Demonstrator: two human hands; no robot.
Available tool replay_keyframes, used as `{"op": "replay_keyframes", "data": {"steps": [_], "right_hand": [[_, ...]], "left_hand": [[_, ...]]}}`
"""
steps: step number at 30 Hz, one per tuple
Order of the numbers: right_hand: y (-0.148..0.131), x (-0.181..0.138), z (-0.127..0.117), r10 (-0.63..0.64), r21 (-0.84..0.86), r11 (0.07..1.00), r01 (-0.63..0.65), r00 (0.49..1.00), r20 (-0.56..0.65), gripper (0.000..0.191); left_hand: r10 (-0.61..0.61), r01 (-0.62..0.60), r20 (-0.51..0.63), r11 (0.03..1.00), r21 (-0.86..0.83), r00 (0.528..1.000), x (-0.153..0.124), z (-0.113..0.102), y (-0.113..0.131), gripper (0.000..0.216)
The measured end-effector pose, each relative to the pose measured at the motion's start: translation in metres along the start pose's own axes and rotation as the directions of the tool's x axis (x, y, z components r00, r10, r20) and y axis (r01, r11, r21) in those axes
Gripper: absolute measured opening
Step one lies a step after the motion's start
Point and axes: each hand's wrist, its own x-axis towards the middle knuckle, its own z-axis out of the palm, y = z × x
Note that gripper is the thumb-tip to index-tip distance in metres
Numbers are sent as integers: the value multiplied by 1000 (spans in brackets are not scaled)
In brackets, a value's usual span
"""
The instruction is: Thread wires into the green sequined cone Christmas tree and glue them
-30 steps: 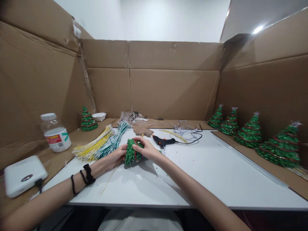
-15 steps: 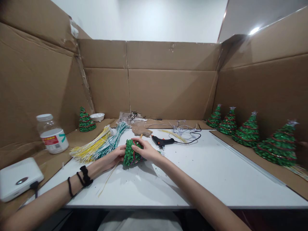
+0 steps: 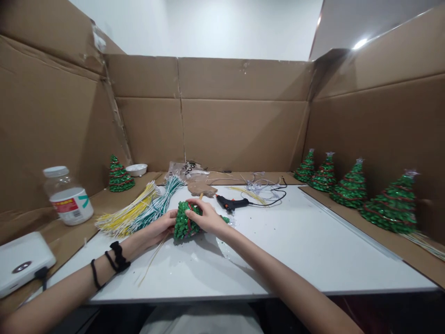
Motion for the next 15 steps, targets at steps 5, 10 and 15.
{"op": "replay_keyframes", "data": {"steps": [5,10,15], "right_hand": [[-3,0,0,33,27,999,-33,999,-1,39],[-13,1,-24,151,167,973,-158,987,54,36],[-13,4,-67,162,-64,980,-186,948,-275,43]], "left_hand": [[-5,5,4,1000,1,1000,1,-1,2,29],[-26,25,88,999,20,996,4,-3,7,28],[-33,34,109,999,-6,993,2,-2,12,24]]}}
